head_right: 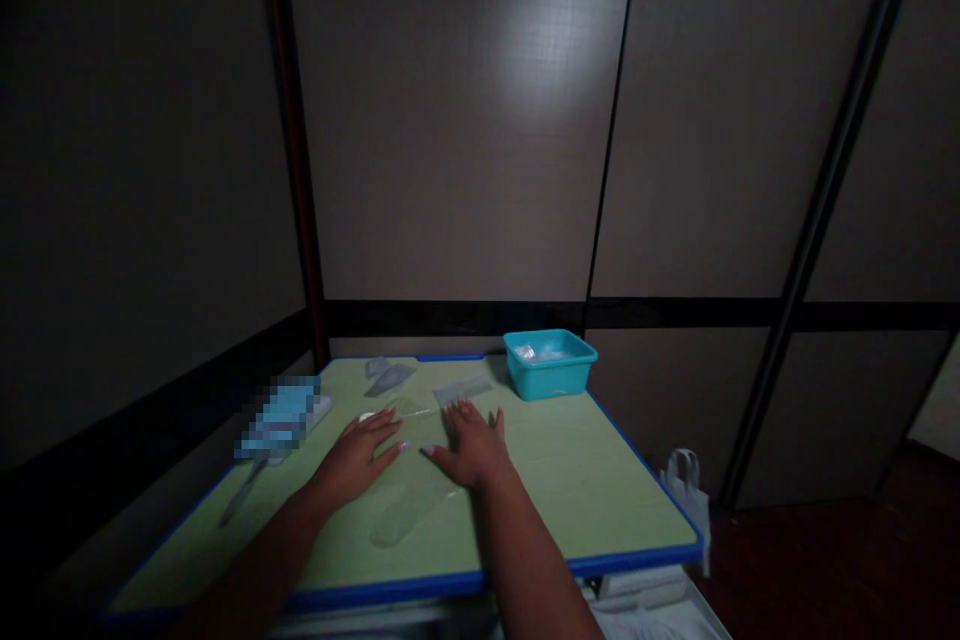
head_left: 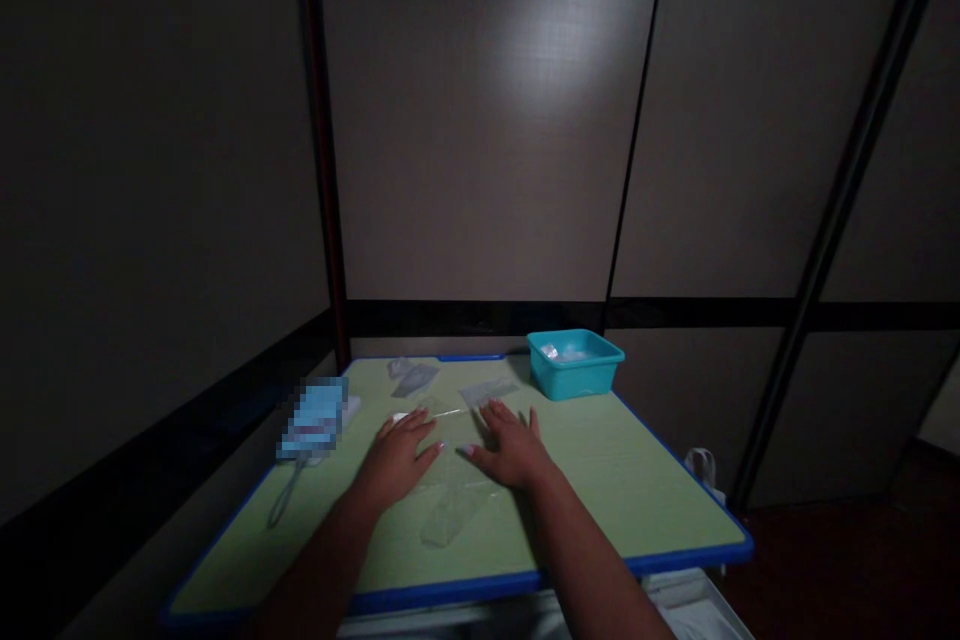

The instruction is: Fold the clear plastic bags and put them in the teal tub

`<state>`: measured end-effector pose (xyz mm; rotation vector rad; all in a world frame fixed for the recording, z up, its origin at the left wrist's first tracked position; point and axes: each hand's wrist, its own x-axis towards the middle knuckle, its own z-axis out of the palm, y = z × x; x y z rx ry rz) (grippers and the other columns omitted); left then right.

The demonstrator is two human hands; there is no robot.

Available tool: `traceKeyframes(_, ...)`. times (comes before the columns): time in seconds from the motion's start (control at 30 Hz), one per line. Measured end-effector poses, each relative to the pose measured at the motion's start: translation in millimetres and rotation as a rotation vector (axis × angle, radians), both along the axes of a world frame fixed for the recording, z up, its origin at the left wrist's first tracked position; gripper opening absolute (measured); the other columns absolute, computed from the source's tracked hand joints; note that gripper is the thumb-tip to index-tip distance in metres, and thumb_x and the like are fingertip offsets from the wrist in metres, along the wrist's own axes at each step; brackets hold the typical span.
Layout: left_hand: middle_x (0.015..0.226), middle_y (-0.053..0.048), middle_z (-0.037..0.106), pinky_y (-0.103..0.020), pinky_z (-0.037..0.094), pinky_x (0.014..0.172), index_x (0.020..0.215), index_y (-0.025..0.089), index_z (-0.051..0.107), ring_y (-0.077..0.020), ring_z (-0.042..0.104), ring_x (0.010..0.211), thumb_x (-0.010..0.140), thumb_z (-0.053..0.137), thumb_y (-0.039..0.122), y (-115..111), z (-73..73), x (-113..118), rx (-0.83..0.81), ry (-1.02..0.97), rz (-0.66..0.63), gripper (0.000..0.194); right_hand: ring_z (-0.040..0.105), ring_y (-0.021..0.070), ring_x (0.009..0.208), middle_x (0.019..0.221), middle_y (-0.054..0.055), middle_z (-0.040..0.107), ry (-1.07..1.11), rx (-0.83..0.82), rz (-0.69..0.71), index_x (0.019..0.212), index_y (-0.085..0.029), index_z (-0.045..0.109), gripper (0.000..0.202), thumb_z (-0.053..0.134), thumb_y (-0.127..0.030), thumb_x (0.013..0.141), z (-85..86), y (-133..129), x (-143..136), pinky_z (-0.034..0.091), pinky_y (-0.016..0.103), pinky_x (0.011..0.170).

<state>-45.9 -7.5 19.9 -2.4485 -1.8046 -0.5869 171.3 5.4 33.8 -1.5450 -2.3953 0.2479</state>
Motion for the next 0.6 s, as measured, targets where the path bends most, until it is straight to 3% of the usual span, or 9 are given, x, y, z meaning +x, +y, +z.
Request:
traceKeyframes(0.17,0.141,-0.002,0.034,-0.037,0.021,0.107,0.132,0.025,0.037,-0.0196,0.029,0.129,0.085,0.036,0.051,0.1,5.8,19.1,-0.059,-0.048,-0.246,0.054,0.01,0.0249,0.134,0.146,0.008,0.012,-0.04,-0.003,0.079,0.14,-0.023,0.016,0.073,0.029,-0.063,0.08,-5.9,0.5,-8.4,-0.01,0.056,0.1)
traceKeyframes(0.27,0.143,-0.003,0.029,-0.037,0.019,0.107,0.136,0.024,0.03,-0.0196,0.025,0.131,0.086,0.032,0.053,6.7,7.5,30.5,-0.139,-0.031,-0.313,0.058,0.007,0.0247,0.134,0.147,0.007,0.009,-0.098,-0.032,0.063,0.141,-0.022,0.012,0.073,0.029,-0.06,0.08,-7.8,1.9,-10.2,-0.009,0.056,0.101)
traceKeyframes(0.43,0.144,-0.005,0.025,-0.039,0.017,0.107,0.137,0.021,0.027,-0.0205,0.019,0.133,0.087,0.023,0.057,31.7,-0.2,36.4,-0.257,-0.026,-0.235,0.062,0.002,0.0235,0.134,0.147,0.004,0.003,-0.131,-0.061,0.05,0.141,-0.023,0.007,0.076,0.029,-0.06,0.079,-8.3,4.8,-9.9,-0.006,0.057,0.101)
traceKeyframes(0.6,0.145,-0.004,0.023,-0.045,0.015,0.105,0.135,0.028,0.031,-0.0233,0.014,0.134,0.085,0.02,0.062,53.9,-5.8,19.8,-0.248,0.003,-0.126,0.062,-0.001,0.0249,0.134,0.147,0.004,0.001,-0.153,-0.089,0.051,0.141,-0.024,0.003,0.082,0.028,-0.068,0.076,-8.9,6.7,-10.5,-0.004,0.059,0.101)
